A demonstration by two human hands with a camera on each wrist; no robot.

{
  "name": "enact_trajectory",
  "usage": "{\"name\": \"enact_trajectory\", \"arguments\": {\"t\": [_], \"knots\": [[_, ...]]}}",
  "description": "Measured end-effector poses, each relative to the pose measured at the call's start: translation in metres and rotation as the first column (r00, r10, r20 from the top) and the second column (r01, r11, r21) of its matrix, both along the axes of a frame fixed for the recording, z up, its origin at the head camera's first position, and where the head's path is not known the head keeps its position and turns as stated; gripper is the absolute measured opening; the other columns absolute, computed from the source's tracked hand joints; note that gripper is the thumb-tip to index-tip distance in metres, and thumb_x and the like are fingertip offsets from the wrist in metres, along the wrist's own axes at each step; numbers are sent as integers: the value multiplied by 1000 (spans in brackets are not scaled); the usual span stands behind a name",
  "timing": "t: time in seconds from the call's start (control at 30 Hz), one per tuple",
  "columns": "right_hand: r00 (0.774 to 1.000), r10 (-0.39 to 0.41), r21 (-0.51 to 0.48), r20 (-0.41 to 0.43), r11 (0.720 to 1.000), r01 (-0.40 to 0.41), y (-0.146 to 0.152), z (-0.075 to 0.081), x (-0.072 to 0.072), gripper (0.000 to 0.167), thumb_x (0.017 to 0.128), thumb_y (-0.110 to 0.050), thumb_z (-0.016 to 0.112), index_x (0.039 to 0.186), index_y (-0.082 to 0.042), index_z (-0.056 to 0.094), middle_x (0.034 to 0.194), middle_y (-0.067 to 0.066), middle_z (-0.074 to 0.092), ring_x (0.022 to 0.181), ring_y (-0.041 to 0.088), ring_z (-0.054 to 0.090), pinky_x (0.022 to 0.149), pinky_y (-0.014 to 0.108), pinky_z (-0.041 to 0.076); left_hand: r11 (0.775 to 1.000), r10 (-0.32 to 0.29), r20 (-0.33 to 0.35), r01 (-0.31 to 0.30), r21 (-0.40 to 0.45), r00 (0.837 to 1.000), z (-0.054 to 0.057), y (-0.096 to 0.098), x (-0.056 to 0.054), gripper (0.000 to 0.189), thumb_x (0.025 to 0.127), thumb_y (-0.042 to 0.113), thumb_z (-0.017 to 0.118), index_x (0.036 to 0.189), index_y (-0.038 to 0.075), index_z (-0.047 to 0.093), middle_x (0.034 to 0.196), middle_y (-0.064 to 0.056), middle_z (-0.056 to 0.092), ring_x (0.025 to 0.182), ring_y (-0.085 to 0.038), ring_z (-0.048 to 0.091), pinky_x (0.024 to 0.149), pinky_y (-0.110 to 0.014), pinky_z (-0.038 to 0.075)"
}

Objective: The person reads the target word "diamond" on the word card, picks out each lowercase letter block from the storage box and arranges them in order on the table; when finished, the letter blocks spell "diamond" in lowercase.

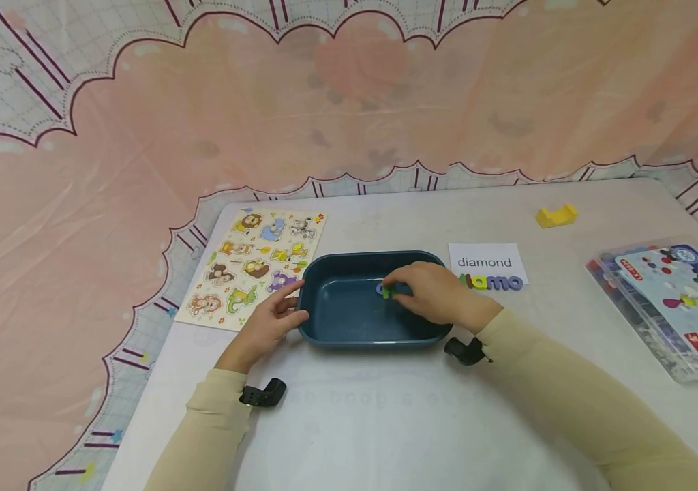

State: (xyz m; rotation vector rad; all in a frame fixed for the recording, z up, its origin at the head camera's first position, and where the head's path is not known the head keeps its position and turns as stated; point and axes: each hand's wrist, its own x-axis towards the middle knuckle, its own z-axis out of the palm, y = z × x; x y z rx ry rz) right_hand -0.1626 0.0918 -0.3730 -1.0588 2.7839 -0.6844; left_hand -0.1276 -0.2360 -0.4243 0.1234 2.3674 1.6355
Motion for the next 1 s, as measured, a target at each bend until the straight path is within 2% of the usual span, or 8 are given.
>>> {"name": "enact_trajectory", "arguments": {"t": [0.2,0.47,0.6,0.77,1.0], "knots": [[998,-67,-15,11,998,67,25,8,-2,29,94,-9,69,124,-5,69,118,10,69,110,28,62,97,48,48,1000,-4,-3,4,-1,1000,0,0,1,65,98,13,66,156,12,36,138,-27,54,123,-37,57,97,-43,49],[989,-146,5,-10,989,146,63,12,-8,28,93,-7,69,121,-3,69,110,12,71,102,32,65,86,50,52,1000,-4,-3,4,-10,1000,0,-1,0,64,99,14,65,156,11,36,139,-27,54,124,-36,57,98,-40,49],[980,-199,30,-9,980,199,84,11,-10,28,93,-7,68,120,-3,70,112,14,71,104,34,64,87,53,50,1000,-4,-7,4,-13,1000,0,-1,-1,64,99,14,66,156,11,36,138,-26,54,124,-36,57,96,-37,50],[970,-242,62,0,968,242,108,7,-9,31,93,-8,68,123,-1,68,114,19,69,104,37,63,91,57,47,1000,1,-3,-1,-13,1000,0,-1,-1,64,98,13,66,155,11,37,138,-26,54,123,-36,57,97,-39,49],[947,-318,106,47,944,312,141,0,-10,34,94,-13,66,126,-2,66,114,25,66,99,38,61,82,55,47,1000,-1,-1,1,-17,1000,-1,-1,0,64,99,14,66,156,11,36,139,-27,54,124,-36,56,98,-41,48]]}}
